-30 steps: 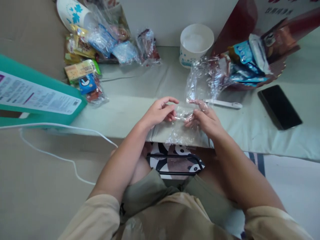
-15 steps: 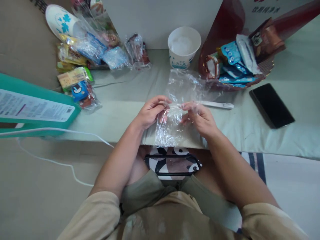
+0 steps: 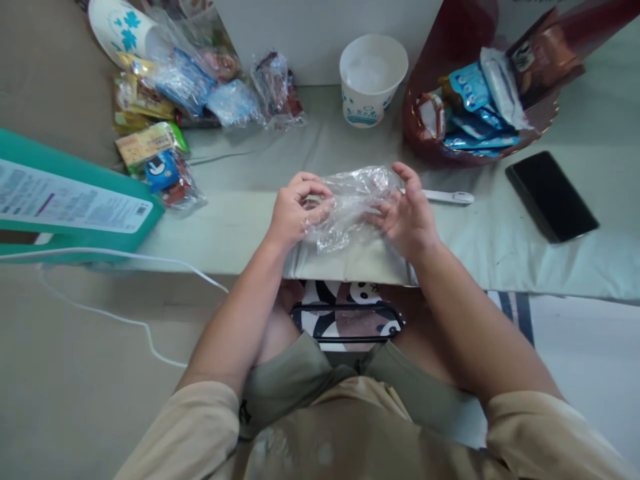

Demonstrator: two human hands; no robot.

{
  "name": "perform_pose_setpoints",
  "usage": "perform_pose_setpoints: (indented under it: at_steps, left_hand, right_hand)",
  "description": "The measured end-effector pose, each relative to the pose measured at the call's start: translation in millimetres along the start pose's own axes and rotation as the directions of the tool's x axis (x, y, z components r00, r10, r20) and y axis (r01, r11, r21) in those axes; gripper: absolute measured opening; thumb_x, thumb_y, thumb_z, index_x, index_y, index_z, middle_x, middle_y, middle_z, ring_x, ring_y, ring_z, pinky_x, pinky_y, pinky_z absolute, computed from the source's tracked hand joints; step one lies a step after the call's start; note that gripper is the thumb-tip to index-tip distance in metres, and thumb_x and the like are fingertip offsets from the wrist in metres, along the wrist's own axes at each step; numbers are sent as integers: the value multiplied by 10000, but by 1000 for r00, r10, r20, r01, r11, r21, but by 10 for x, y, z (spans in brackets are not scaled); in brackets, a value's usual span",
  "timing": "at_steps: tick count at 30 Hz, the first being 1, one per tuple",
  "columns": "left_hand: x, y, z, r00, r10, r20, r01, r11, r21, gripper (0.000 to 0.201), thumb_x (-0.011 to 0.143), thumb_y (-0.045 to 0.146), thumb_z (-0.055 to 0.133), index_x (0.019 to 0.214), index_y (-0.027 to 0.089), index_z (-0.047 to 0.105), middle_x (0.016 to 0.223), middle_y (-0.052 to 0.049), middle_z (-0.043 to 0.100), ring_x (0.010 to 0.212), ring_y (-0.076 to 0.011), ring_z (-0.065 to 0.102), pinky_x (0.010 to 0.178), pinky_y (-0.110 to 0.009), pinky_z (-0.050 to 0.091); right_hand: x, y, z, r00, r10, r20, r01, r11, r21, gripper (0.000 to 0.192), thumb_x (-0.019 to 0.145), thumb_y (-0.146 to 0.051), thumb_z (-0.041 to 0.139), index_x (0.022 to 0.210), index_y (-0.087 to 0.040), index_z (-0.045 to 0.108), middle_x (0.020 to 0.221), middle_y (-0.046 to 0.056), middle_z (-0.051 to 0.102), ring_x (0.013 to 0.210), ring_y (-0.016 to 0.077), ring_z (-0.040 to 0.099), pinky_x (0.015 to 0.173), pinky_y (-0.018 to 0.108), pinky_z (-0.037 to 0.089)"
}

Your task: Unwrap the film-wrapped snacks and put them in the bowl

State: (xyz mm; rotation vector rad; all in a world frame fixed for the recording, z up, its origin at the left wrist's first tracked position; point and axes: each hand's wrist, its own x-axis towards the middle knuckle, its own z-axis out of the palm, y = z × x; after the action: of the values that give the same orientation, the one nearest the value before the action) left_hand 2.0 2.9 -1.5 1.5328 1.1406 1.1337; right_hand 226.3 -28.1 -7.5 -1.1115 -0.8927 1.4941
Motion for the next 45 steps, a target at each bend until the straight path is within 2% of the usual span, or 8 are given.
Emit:
perform_pose_setpoints:
  at_steps: [6,10,16,20,27,37,40,45]
  left_hand:
    - [-74,114,-62,993,108,54,-107,994,-19,80,736,240,780,816,238,779,1000,-61,637,956,-176,626,762,-289,508]
    - [-108,170,-42,990,133,48,-134,991,19,93,798,329,765,797,238,785,960,-62,630,951,-191,625,876,-349,527]
    - [-56,62,51,996,-67,-65,55,982,-180,358,759,519,827,893,226,671,1084,-58,609,1007,-189,652,830,-310,543]
    - [-44,51,124,952,-276,129,300,925,-233,629,607,330,938,1138,254,611,1070,-44,669,915,-178,707,784,-294,560]
    - [-34,129,116,923,-362,133,385,888,-253,193,800,277,759,888,217,599,689,31,646,611,-114,645,630,-244,537]
    - [-14,188,-74,904,-294,311,389,867,-312,247,792,380,641,640,186,627,713,-40,620,625,-136,574,560,-271,470]
    - [-8,130,-59,940,-243,241,293,934,-203,151,707,300,740,763,195,648,785,-18,614,681,-124,560,600,-249,452]
    - [-78,122,56,965,-5,-260,29,996,89,246,764,202,721,969,248,595,1061,-38,613,1018,-176,600,895,-308,496]
  right_hand:
    - [107,-135,26,978,171,118,-163,984,-75,832,763,-955,468,1356,-374,508,1164,76,713,1056,279,734,745,389,588]
    - [92,-120,57,981,178,80,-160,969,-186,731,765,-627,792,1358,-323,490,1003,47,723,879,244,732,720,387,589]
    - [0,-112,132,998,-63,29,69,928,-365,699,729,-330,842,1342,-316,507,912,5,681,780,193,664,709,359,566]
    - [34,-134,112,986,-162,-33,143,934,-328,697,783,-469,812,1387,-346,487,1031,28,696,984,233,693,790,371,571]
    - [44,-148,104,997,-25,76,52,927,-371,375,736,-530,813,774,-240,578,715,14,649,671,170,593,621,329,502]
    - [-55,-240,73,989,13,150,17,980,-197,423,763,-675,559,751,-254,595,699,32,569,615,178,536,565,352,465]
    - [-54,-195,65,992,42,119,-13,972,-236,404,727,-628,683,854,-253,602,728,5,587,616,161,540,572,324,460]
    - [-66,-94,124,995,-68,-68,41,938,-344,439,656,-307,817,1018,-270,572,741,-43,572,625,133,504,590,284,411]
